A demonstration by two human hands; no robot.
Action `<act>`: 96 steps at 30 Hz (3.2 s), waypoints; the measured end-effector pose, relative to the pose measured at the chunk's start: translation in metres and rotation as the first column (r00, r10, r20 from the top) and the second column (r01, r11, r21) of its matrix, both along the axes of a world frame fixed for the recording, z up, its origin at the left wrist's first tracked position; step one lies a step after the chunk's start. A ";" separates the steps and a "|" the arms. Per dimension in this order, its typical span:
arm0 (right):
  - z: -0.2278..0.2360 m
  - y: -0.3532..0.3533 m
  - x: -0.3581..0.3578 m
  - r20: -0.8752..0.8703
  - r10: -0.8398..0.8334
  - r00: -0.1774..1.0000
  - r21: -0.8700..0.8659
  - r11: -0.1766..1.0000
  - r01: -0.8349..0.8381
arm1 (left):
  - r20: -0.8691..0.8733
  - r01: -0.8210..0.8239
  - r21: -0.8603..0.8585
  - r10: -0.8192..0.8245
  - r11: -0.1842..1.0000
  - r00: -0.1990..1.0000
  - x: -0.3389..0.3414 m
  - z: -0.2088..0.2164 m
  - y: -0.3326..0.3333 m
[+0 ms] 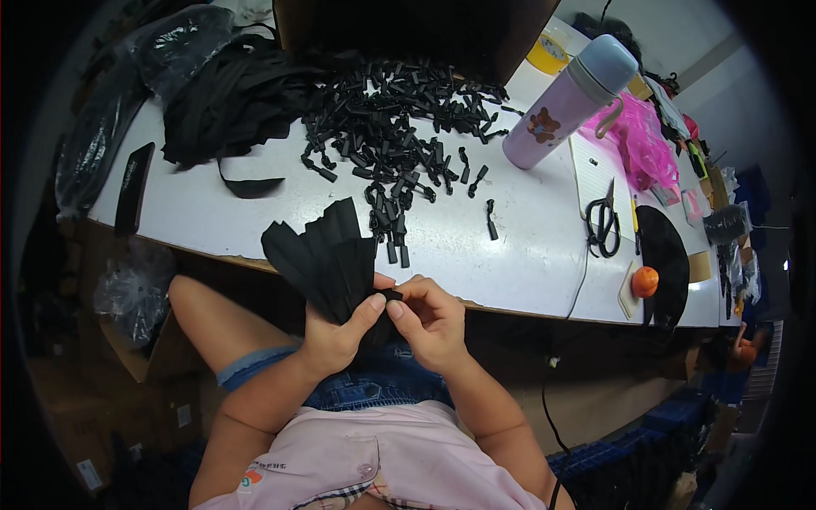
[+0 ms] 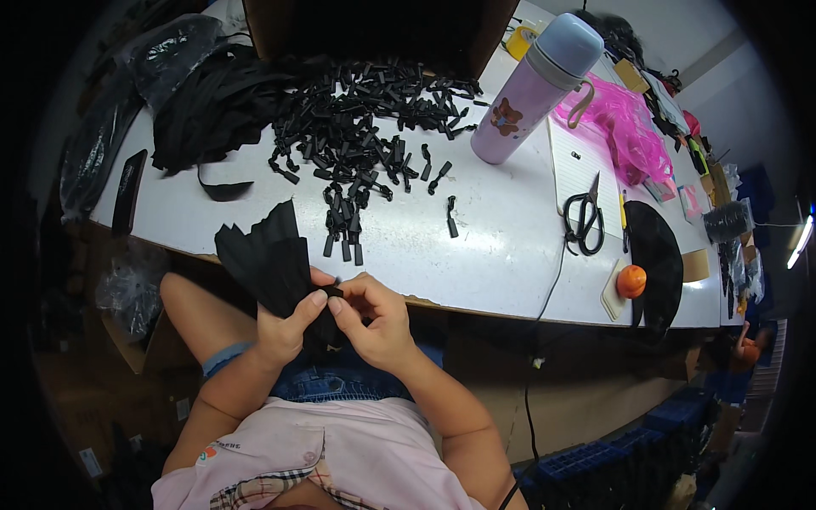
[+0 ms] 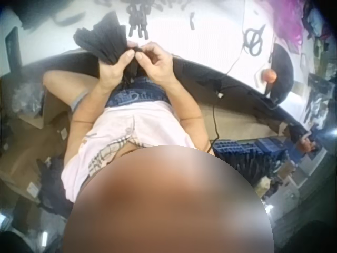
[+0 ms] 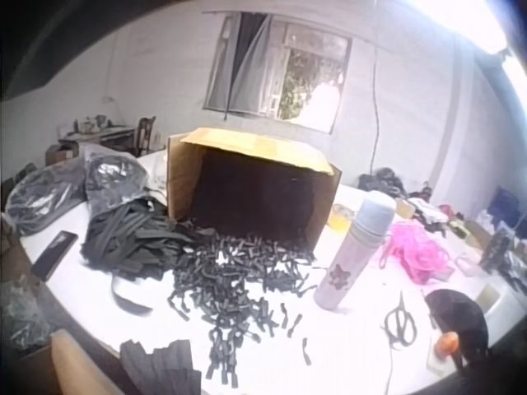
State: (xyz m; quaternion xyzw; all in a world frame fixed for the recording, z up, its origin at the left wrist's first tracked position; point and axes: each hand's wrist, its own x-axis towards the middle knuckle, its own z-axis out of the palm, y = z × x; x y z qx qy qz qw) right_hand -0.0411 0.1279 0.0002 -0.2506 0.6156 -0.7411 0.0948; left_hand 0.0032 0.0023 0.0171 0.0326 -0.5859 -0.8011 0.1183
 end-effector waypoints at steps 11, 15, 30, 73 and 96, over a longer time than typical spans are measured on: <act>0.000 0.007 0.001 0.049 0.042 0.998 -0.008 0.999 -0.041 | 0.125 0.158 0.055 -0.164 0.986 0.979 0.001 0.009 -0.012; 0.019 0.005 -0.002 -0.042 0.007 0.999 0.143 0.990 0.000 | 0.110 0.098 0.034 -0.102 0.995 0.989 0.002 -0.004 -0.009; 0.019 -0.005 -0.016 -0.632 0.065 0.772 0.304 0.937 0.171 | 0.145 0.208 -0.246 -0.176 0.947 0.974 0.001 -0.016 -0.016; 0.022 -0.002 -0.009 -0.044 -0.178 0.983 0.154 0.971 0.183 | -0.006 -0.112 -0.058 0.112 0.992 0.994 -0.006 -0.015 0.001; 0.015 -0.006 0.001 0.097 -0.134 0.986 0.013 0.991 0.133 | -0.064 -0.158 -0.049 0.155 0.986 0.986 0.000 -0.009 0.004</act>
